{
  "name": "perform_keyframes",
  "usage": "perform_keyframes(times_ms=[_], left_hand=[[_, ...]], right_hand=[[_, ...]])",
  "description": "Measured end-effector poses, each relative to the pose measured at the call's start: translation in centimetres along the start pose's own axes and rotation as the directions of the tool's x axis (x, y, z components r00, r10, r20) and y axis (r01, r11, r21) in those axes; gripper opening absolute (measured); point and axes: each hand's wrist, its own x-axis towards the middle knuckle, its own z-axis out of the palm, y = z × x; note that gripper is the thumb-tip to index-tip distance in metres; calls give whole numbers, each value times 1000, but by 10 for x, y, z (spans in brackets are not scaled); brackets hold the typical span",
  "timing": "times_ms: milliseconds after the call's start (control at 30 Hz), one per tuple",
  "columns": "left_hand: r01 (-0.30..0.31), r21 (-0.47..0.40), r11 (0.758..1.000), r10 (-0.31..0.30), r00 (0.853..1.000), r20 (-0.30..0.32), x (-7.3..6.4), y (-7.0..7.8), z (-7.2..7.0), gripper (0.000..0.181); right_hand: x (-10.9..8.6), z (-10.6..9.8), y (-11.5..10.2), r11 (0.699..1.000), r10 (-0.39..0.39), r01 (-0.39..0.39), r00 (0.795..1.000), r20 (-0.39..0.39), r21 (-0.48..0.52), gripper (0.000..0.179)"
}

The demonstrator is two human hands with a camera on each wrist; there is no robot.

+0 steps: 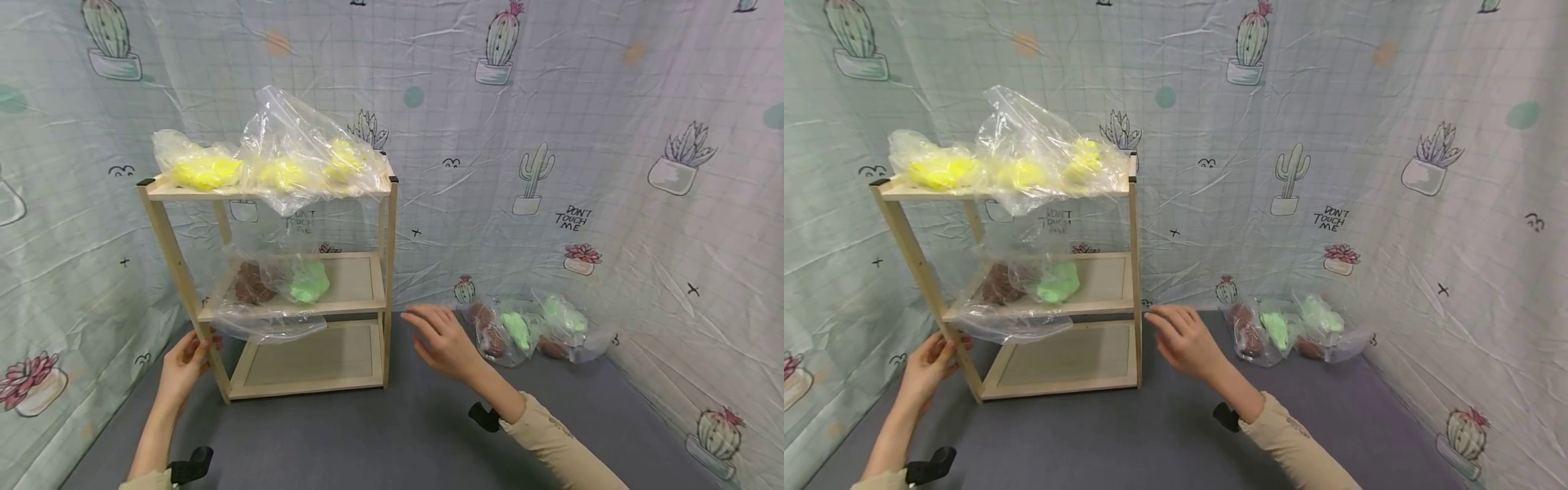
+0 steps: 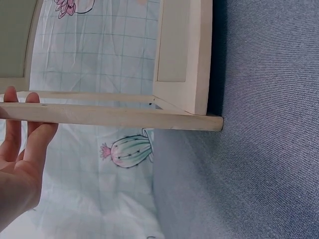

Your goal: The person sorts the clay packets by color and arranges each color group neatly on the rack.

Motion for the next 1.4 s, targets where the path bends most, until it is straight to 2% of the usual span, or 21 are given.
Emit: perform_keyframes(times_ms=[33,167,267,367,400,533,600,633,667,733,800,833,867,900,933,1000,1167,1233,1267,1300,1400], left_hand=[[17,34,999,-17,1000,-10,0,0,-1,34],[19,8,1000,-19,1000,-12,2,-10,-7,34],[6,21,1000,-6,1000,3,-3,7,1,34],[-11,10,1000,11,1000,11,-11,35,16,30],[2,44,999,-3,1000,6,-14,45,21,29],[11,7,1000,-11,1000,-20,-18,59,31,24],[33,33,999,-32,999,-37,-16,54,29,24],[18,30,999,-17,999,-35,-11,36,21,25],[17,26,1000,-16,999,-40,-9,26,17,27],[24,53,998,-21,999,-47,-7,20,14,29],[23,59,998,-20,999,-48,-8,22,14,30],[5,47,999,-3,999,-43,-10,28,17,27],[16,48,999,-14,999,-48,-15,46,25,25],[12,54,998,-10,999,-45,-16,53,28,23],[2,42,999,0,999,-43,-16,52,28,23],[10,26,1000,-10,1000,-25,-12,39,21,25],[0,5,1000,0,1000,-4,11,-47,-18,36],[-19,-1,1000,19,1000,-25,17,-72,-28,38],[-18,28,999,19,999,-39,18,-76,-29,39],[-25,35,999,26,999,-28,17,-72,-28,38],[-51,-32,998,50,999,-16,12,-51,-20,35]], right_hand=[[10,3,-5,1000,-15,14,1000,9,26,27],[51,20,-22,997,-36,29,995,91,78,40],[79,36,-31,998,12,-25,982,191,64,51],[99,53,-37,994,103,-110,947,304,7,56],[104,58,-38,990,135,-142,930,341,-4,58],[118,74,-39,970,233,-236,861,451,-50,64],[122,81,-39,963,260,-259,836,483,-69,66],[123,84,-38,961,270,-266,823,499,-81,66],[124,87,-38,960,275,-265,817,507,-93,65],[125,91,-37,959,279,-265,809,517,-102,63],[126,94,-37,962,269,-255,813,516,-100,59],[127,96,-37,963,264,-250,818,511,-97,57],[127,96,-37,966,257,-242,828,498,-95,55],[128,97,-37,967,251,-238,837,487,-90,53],[128,97,-37,968,247,-235,845,475,-86,51],[127,97,-36,969,241,-235,858,453,-72,47],[120,91,-36,975,222,-217,910,351,-52,43],[115,88,-37,979,202,-190,937,284,-68,41],[112,87,-37,981,191,-177,950,247,-77,40],[109,85,-38,983,177,-162,961,212,-88,38],[101,79,-41,986,119,-103,985,122,-128,36]])
